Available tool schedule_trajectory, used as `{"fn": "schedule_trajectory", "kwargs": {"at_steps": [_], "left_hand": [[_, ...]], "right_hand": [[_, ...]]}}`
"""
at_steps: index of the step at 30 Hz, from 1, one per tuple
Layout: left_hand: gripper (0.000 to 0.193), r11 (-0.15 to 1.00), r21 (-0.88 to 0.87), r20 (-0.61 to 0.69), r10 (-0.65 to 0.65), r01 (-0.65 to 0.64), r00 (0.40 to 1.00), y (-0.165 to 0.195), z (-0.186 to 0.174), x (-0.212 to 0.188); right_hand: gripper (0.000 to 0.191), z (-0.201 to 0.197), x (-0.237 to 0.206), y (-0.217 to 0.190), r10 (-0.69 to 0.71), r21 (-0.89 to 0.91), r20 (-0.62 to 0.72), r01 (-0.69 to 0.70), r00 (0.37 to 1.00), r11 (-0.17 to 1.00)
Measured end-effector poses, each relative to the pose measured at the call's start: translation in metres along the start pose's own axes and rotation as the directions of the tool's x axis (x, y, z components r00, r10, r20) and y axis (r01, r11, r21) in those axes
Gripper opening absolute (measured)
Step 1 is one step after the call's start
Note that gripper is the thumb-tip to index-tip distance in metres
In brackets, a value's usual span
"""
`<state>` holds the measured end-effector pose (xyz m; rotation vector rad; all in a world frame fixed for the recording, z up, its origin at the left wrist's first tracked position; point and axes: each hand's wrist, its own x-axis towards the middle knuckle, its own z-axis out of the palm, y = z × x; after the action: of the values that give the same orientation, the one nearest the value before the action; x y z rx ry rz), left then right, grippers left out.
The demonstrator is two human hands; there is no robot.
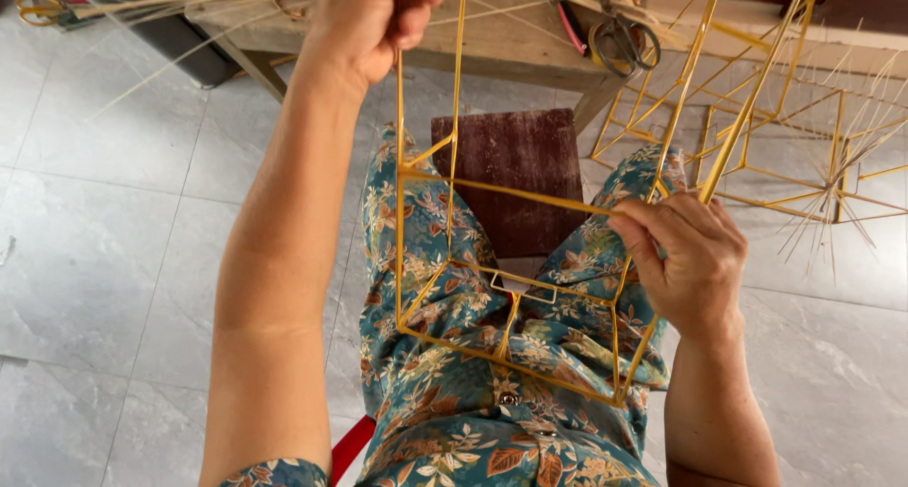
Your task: The person assembles a rectangular bamboo frame by wrapping and securing joints with adhesive tape. They use scissors to cut the tape and repeatedly wrap each corner to reinforce the structure. The person adjusts the frame's alignment and inspects the joints before finishing.
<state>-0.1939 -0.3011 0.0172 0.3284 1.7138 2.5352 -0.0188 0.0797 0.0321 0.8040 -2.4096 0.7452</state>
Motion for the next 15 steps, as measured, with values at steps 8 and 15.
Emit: {"fn": "schedule_trajectory", "kwargs": {"at_steps": [8,15], "left_hand": [[0.037,0.757,0.653,-0.307,0.293,-0.024,0.906,-0.044,0.022,-0.016],[0.048,0.907,0.417,-0.217,0.160,-0.056,0.963,-0.056,0.055,-0.082]], "right_hand": [[0.013,0.007,-0.010,0.006,0.050,0.019,-0.028,-0.049,0.998,0.999],[0.010,0.006,-0.013,0.015,0.082,0.039,-0.013,-0.081,0.997,0.996]]}}
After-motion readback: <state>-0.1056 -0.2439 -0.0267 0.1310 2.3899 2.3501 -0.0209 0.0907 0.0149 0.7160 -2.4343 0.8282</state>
